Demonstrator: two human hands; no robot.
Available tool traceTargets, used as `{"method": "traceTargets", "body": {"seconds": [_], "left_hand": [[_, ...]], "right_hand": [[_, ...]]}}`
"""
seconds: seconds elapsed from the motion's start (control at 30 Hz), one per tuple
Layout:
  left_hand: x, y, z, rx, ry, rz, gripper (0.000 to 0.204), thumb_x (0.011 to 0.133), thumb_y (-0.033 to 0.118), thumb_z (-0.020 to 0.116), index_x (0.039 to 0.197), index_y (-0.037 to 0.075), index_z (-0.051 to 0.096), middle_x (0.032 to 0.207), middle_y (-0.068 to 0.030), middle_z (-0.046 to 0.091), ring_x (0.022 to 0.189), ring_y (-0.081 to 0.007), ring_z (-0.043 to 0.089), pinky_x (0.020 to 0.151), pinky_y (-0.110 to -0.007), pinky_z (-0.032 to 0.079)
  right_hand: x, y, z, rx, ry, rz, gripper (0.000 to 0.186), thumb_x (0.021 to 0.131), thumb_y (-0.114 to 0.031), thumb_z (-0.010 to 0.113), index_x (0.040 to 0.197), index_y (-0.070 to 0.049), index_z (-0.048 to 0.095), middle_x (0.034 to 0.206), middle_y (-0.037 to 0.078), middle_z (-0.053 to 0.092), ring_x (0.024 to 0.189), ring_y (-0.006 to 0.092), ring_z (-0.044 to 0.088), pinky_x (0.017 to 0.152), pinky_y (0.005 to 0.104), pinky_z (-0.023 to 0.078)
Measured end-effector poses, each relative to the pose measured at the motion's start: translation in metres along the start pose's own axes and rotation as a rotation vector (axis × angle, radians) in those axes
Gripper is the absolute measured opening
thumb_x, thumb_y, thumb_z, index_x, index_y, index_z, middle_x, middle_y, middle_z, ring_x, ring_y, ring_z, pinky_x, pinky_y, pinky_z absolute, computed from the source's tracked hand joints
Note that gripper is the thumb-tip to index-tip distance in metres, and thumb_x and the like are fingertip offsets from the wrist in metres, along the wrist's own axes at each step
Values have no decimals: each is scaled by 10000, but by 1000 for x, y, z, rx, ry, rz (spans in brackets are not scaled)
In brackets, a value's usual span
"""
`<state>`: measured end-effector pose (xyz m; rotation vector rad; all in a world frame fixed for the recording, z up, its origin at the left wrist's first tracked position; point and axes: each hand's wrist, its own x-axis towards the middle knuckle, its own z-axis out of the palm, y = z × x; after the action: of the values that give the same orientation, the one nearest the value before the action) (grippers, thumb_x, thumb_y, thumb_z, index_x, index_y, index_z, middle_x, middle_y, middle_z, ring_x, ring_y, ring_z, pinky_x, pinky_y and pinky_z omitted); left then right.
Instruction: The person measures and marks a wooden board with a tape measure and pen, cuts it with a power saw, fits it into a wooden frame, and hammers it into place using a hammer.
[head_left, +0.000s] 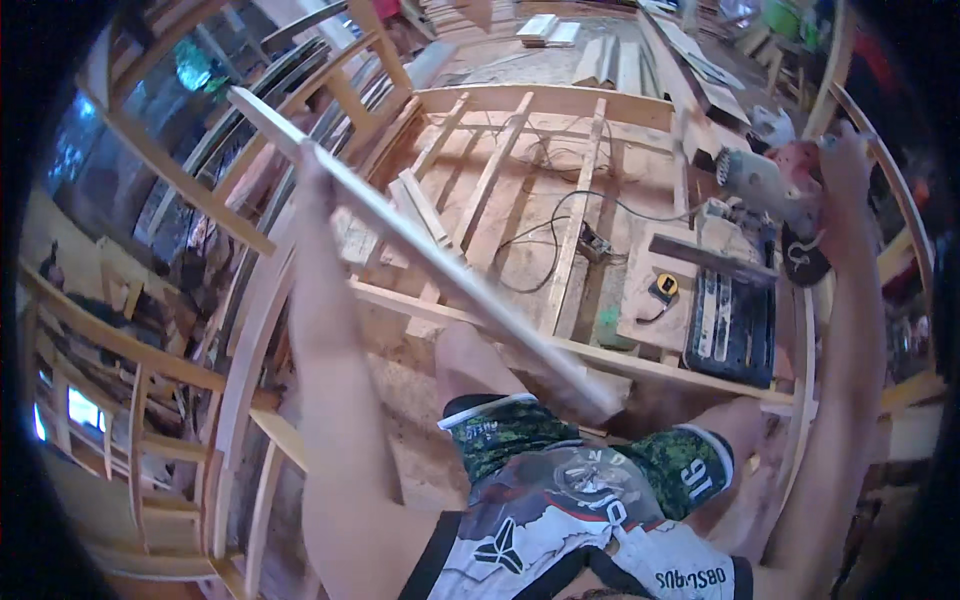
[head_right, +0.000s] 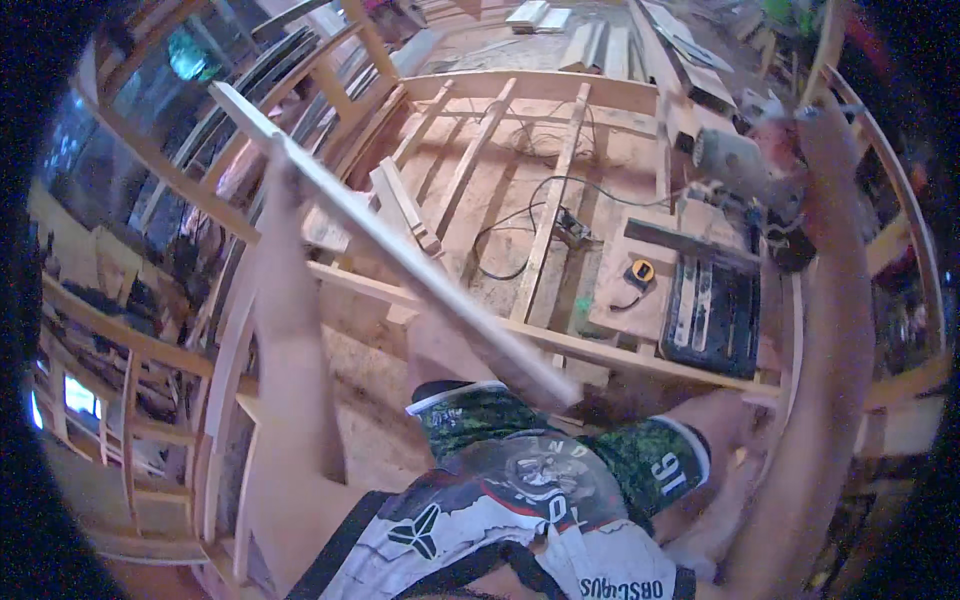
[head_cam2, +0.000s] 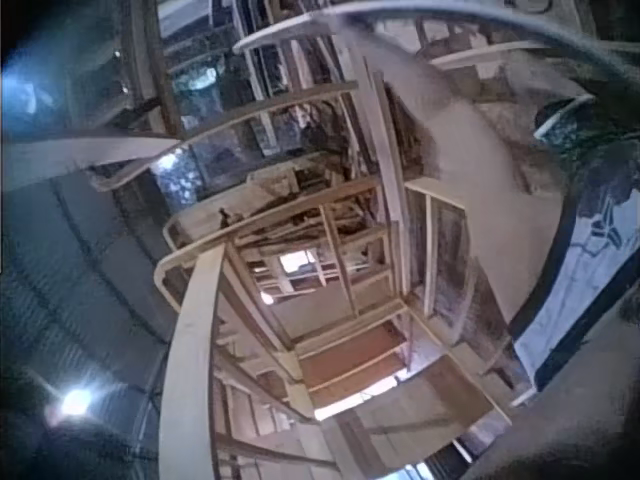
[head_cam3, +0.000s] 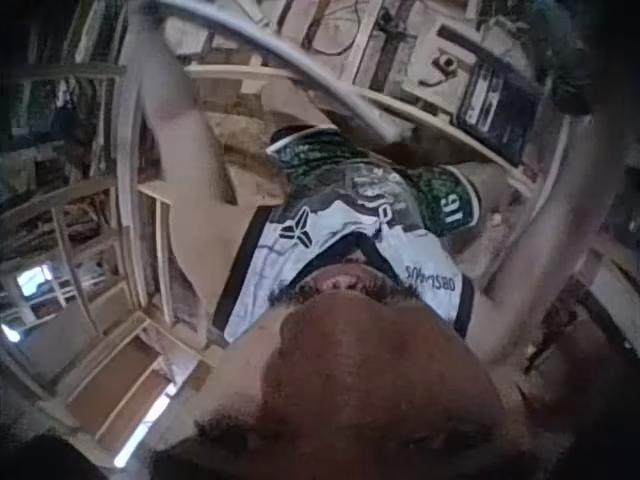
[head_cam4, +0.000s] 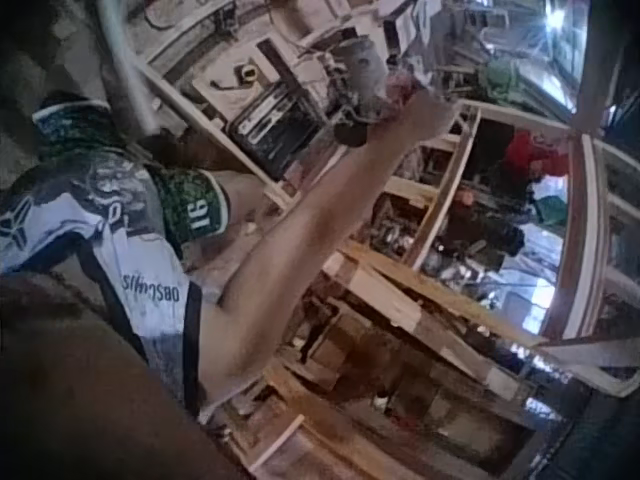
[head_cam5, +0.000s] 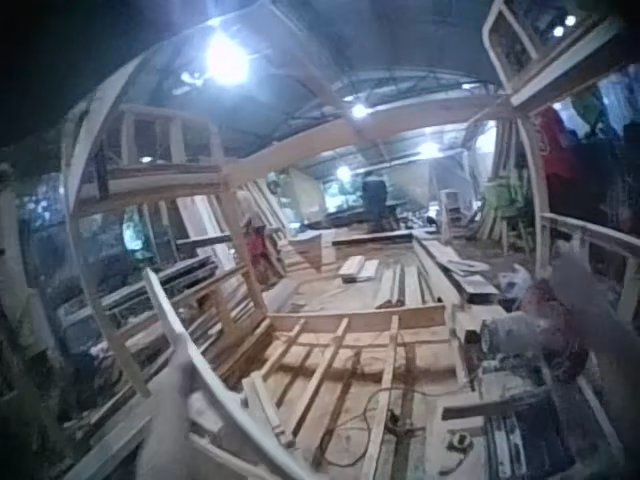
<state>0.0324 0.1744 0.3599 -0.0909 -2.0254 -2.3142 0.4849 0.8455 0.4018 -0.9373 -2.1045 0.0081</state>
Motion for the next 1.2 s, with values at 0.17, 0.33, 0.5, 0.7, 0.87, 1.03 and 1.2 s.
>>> {"method": "traceTargets", "body": {"seconds": [0.17,0.33,0.5,0.7,0.87,1.03,1.2], "left_hand": [[-42,51,44,557,-141,-60,385,799,425,761,944,113,587,673,8,534,563,-139,555,515,-306,442],[-90,36,-3,752,-481,32,438,762,223,716,1135,30,591,837,-47,609,675,-161,605,597,-297,494],[-136,-23,-44,1059,-839,-199,369,664,73,709,1020,-16,671,915,-38,665,821,-116,590,732,-308,500],[-210,-74,29,1625,-1406,152,310,679,99,672,979,25,684,946,-216,691,832,-311,653,761,-397,507],[-215,-120,86,1473,-1487,267,225,633,72,672,856,54,700,826,-206,690,800,-370,684,692,-440,531],[-208,-177,178,1389,-1480,483,207,657,59,652,857,69,705,827,-179,698,823,-343,694,700,-426,528],[-191,-244,235,1361,-1495,510,228,663,53,630,877,68,703,820,-164,701,824,-335,688,704,-440,522]], "right_hand": [[-4,45,-13,-189,75,-111,355,829,-239,670,1153,-106,615,1045,179,678,1015,366,651,868,430,498],[-38,6,-37,217,262,-309,303,853,-259,680,1025,-21,607,946,195,655,940,362,654,828,432,502],[-154,-76,-47,547,201,-853,197,813,-96,607,1009,-76,623,834,99,612,780,276,619,741,415,471],[-337,-154,-35,749,-88,-766,316,743,-202,755,1009,-85,632,1081,131,640,881,314,616,777,455,463],[-378,-135,-20,363,-553,-358,463,712,-174,751,1139,-86,595,1116,170,637,992,365,587,864,480,416],[-400,-65,33,284,-572,-191,398,696,-112,708,1084,-77,622,949,173,662,907,400,592,807,485,422],[-383,-47,49,336,-601,-32,318,710,-115,717,1017,-63,652,927,175,672,917,393,608,791,491,445]]}}
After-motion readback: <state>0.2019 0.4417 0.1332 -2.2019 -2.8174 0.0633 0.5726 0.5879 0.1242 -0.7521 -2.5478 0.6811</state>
